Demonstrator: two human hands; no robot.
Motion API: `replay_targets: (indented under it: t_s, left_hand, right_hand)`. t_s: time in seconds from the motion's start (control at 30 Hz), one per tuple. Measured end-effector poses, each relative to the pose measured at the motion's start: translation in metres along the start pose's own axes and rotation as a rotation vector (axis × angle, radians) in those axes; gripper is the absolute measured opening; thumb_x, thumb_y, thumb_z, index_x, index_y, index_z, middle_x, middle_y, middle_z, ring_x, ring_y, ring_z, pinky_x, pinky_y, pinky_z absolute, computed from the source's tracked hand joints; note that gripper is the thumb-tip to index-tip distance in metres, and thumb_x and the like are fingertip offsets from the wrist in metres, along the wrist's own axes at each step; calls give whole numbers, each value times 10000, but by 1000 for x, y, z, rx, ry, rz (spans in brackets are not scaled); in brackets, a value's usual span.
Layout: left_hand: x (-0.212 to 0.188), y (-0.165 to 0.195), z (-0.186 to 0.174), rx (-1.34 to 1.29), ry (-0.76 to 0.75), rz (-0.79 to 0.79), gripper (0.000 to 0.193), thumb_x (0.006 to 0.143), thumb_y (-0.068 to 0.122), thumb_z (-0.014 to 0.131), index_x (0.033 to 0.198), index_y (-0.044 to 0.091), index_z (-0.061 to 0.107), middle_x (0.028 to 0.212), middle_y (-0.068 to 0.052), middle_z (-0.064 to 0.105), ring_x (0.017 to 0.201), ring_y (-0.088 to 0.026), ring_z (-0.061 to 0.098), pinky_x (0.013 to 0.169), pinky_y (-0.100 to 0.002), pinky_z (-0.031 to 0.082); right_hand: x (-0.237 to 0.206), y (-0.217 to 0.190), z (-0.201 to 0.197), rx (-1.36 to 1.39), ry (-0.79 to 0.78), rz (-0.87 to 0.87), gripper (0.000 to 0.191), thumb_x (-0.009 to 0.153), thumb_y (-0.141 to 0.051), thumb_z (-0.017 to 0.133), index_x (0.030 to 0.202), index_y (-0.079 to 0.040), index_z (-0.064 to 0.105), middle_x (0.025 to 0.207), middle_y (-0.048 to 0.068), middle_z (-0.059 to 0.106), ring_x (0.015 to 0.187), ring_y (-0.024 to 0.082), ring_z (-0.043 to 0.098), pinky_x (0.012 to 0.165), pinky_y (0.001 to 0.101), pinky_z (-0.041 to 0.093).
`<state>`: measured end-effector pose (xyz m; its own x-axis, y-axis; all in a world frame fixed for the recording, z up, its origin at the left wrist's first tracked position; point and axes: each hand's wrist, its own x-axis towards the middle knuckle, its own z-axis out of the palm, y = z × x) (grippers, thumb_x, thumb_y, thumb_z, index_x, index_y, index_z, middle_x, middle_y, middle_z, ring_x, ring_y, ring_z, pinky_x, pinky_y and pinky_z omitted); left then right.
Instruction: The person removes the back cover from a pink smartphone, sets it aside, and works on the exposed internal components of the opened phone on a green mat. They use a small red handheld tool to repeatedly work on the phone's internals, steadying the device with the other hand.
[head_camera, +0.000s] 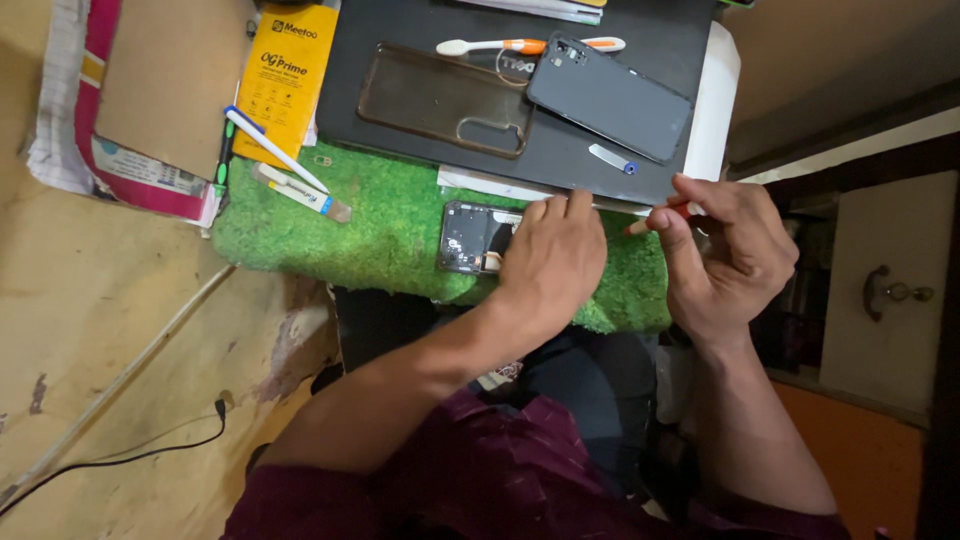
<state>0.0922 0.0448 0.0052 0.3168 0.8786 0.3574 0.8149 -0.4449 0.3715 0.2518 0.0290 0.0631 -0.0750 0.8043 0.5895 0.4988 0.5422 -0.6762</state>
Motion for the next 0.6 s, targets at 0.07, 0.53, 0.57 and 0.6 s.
replay_targets:
  t_s: [0.07, 0.53, 0.57, 0.6]
  left_hand:
    - [4, -1, -3, -28, -36, -26, 97, 910, 76, 600, 896, -2, 657, 987, -136, 599, 922, -307, 608, 855, -435, 496]
    - [39, -130, -79, -280, 229, -96, 198, 902, -14, 710, 997, 44, 546, 859, -137, 648, 782, -312, 681, 685, -446, 520]
    - [40, -137, -83, -233, 240, -87, 192, 908, -14, 721, 995, 42, 559, 850, -129, 666, 797, -313, 687, 699, -453, 520]
    - [41, -141, -85, -186, 252, -78, 187, 913, -14, 732, 992, 40, 571, 841, -121, 684, 813, -314, 694, 714, -459, 521]
  right_hand:
    - [0, 0, -1, -5, 3, 6, 224, 1071, -1, 812, 1268, 12, 706, 1056, 119, 679, 925, 151, 690, 792, 232, 566]
    - [0, 1, -3, -2, 19, 10, 200, 1073, 6, 810, 1246, 26, 712, 1025, 119, 692, 903, 148, 676, 813, 221, 539]
    - [1, 1, -3, 5, 19, 14, 198, 1071, 4, 809, 1243, 26, 712, 1027, 118, 690, 904, 147, 678, 810, 220, 547]
    - [1, 2, -3, 1, 17, 5, 199, 1067, 3, 809, 1240, 25, 712, 1026, 116, 694, 907, 148, 679, 808, 220, 551]
